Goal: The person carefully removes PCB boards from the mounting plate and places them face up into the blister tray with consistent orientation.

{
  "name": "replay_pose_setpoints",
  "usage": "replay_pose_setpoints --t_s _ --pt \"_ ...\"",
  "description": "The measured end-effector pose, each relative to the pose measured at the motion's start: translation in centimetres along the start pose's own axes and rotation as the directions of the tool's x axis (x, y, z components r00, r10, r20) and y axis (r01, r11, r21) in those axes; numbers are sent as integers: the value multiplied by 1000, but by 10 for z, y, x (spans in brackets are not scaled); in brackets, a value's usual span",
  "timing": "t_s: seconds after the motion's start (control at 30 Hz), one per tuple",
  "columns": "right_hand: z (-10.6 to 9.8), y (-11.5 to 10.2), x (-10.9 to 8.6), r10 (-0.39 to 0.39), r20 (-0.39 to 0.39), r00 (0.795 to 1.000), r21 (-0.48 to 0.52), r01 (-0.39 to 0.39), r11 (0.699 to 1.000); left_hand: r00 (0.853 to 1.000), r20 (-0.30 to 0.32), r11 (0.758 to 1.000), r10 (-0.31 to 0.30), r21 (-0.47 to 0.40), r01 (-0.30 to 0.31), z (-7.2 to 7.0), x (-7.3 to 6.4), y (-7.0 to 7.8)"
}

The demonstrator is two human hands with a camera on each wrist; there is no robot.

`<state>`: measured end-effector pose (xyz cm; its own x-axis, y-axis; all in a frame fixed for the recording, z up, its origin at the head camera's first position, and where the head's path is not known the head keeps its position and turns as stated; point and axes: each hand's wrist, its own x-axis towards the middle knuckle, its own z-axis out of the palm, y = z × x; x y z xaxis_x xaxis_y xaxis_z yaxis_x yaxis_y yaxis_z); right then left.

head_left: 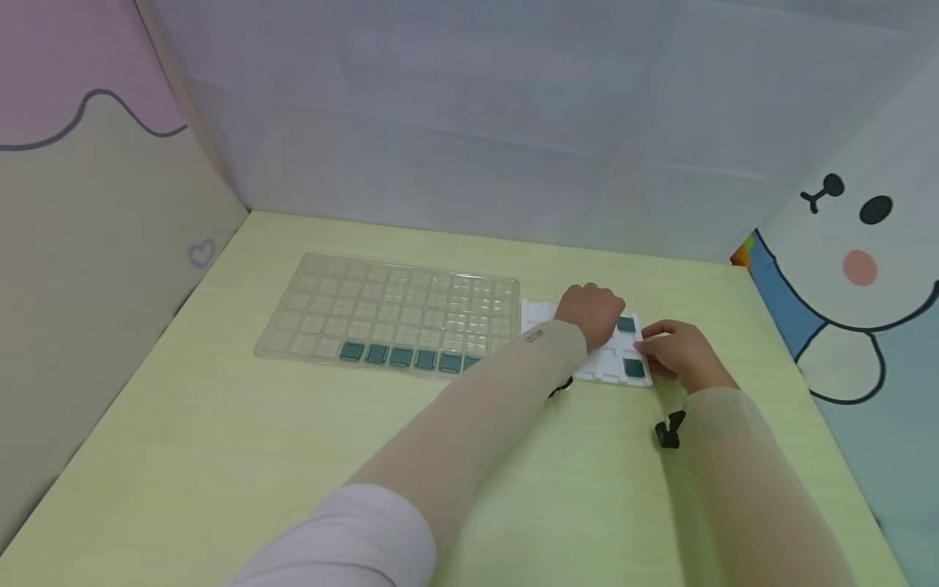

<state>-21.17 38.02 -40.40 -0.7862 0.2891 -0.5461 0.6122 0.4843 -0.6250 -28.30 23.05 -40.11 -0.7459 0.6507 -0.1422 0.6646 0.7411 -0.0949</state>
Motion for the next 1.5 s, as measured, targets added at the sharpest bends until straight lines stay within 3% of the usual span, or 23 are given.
replay_pose_setpoints --t_s 0.37,0.87,1.0,1.27,1.5 --pt "-1 -2 -1 -5 -2 1000 -10 5 1000 999 -9 999 47 -25 -47 -5 -2 1" --pt "0 -2 2 6 -32 999 -4 -6 1000 992 -82 993 99 -57 -104 -11 -24 -14" --pt "2 0 2 -3 -28 1000 12 3 1000 986 -100 988 131 -69 -138 -12 -37 -14" --pt "1 3 2 -26 -21 999 -8 26 1000 962 -150 970 229 -44 -238 -19 -77 -13" --pt "0 3 0 -29 16 999 -45 29 999 941 -213 960 262 -39 -276 -8 -99 -25"
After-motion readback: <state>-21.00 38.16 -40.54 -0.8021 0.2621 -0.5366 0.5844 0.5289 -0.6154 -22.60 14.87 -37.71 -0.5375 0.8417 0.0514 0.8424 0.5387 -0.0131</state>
